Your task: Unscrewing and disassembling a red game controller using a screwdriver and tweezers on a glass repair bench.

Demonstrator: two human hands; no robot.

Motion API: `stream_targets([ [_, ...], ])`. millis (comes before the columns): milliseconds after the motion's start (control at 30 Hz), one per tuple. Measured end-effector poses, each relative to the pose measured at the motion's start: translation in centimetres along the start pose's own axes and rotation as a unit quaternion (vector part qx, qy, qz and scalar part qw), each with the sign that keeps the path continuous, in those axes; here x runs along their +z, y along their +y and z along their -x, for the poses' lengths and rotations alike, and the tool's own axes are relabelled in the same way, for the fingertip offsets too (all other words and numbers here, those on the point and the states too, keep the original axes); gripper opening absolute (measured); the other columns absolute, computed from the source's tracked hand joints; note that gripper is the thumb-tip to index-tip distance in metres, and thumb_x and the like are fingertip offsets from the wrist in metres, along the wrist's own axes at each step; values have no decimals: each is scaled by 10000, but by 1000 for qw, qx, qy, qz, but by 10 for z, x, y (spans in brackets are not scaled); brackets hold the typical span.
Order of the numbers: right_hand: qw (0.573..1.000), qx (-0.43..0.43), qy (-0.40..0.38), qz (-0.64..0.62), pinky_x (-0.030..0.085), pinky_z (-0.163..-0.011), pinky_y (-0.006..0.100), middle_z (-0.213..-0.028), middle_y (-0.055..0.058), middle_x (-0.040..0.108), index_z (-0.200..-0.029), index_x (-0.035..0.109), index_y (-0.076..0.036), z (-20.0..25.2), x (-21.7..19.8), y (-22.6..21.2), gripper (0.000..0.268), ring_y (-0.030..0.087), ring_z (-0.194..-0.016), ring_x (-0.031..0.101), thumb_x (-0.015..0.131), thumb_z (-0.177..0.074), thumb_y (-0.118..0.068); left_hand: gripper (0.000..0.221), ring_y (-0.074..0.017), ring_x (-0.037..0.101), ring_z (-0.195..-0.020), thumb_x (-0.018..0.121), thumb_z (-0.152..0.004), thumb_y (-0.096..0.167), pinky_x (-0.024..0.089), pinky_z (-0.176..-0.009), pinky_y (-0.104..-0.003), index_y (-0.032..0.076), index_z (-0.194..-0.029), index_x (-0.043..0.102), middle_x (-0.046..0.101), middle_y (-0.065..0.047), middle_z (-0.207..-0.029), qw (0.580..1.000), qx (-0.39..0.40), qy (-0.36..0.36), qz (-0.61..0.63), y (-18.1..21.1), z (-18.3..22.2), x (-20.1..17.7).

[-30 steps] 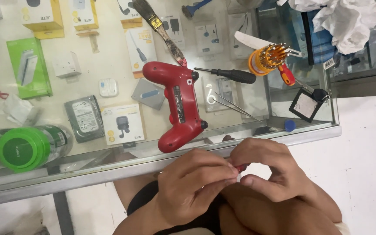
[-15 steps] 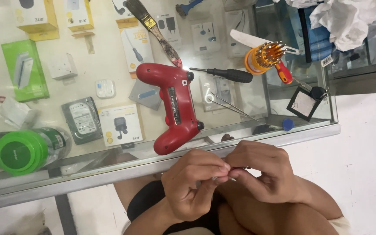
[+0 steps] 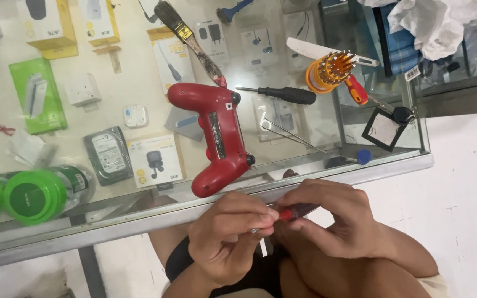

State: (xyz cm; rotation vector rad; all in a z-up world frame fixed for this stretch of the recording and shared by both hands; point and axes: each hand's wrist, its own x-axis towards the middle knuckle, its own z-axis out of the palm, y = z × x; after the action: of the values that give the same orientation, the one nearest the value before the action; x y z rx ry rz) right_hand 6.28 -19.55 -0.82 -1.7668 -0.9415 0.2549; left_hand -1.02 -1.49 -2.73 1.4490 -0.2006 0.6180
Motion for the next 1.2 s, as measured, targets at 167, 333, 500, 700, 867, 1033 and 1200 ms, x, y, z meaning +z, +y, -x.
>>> stream_targets([
  [167, 999, -47, 16, 10, 625, -678, 291, -946, 126, 743, -1026, 674, -2, 6, 3, 7, 222, 238, -752, 725, 575, -1007, -200, 50, -260, 726, -758, 610, -1041, 99, 622, -698, -319, 70, -1017, 644, 749, -129, -914, 1000, -3, -4, -29, 4, 0, 1],
  [333, 999, -2, 2, -38, 573, -643, 289, -910, 115, 742, -1038, 677, 3, 11, 5, 11, 268, 225, -711, 689, 555, -1025, -235, 142, -250, 751, -780, 575, -1065, 132, 614, -713, -318, 33, -999, 653, 752, -114, -901, 1000, -24, -12, -6, -2, 1, 0],
  [500, 996, 56, -7, -74, 476, -567, 259, -825, 59, 707, -996, 687, -11, 10, 5, 14, 272, 177, -648, 597, 571, -1014, -257, 72, -250, 750, -828, 599, -1054, 90, 622, -769, -323, 41, -1025, 643, 751, -114, -917, 997, -72, -22, 21, -6, 4, -1],
  [700, 984, 104, -47, -137, 426, -519, 259, -839, 44, 696, -1008, 706, -59, 2, 4, 15, 286, 147, -601, 543, 612, -1006, -330, 27, -240, 763, -822, 662, -1003, 71, 622, -789, -338, 49, -1018, 667, 773, -106, -913, 995, -92, -31, 6, -3, 8, -4],
  [867, 958, 126, -56, -251, 498, -612, 262, -1082, 133, 619, -1180, 647, -13, 7, 8, 24, 249, 186, -794, 605, 651, -999, -185, 276, -262, 711, -1129, 693, -989, 292, 639, -982, -353, 96, -1182, 704, 662, -126, -1212, 983, -111, -46, -135, -4, 15, -1],
  [1033, 923, 151, -31, -354, 527, -725, 291, -1099, 133, 576, -1195, 598, 1, 11, 18, 30, 208, 200, -879, 601, 635, -1009, -85, 237, -267, 703, -1140, 711, -980, 191, 653, -981, -354, 72, -1185, 714, 638, -155, -1206, 983, -97, -51, -146, -10, 15, 3],
  [1200, 939, 157, -27, -304, 522, -592, 268, -1065, 122, 621, -1186, 600, -13, 7, 14, 29, 204, 174, -764, 589, 622, -1002, -98, 478, -287, 661, -1239, 795, -930, 321, 603, -1066, -388, 104, -1330, 650, 599, -132, -1328, 971, -103, -105, -187, -8, 17, -3],
])
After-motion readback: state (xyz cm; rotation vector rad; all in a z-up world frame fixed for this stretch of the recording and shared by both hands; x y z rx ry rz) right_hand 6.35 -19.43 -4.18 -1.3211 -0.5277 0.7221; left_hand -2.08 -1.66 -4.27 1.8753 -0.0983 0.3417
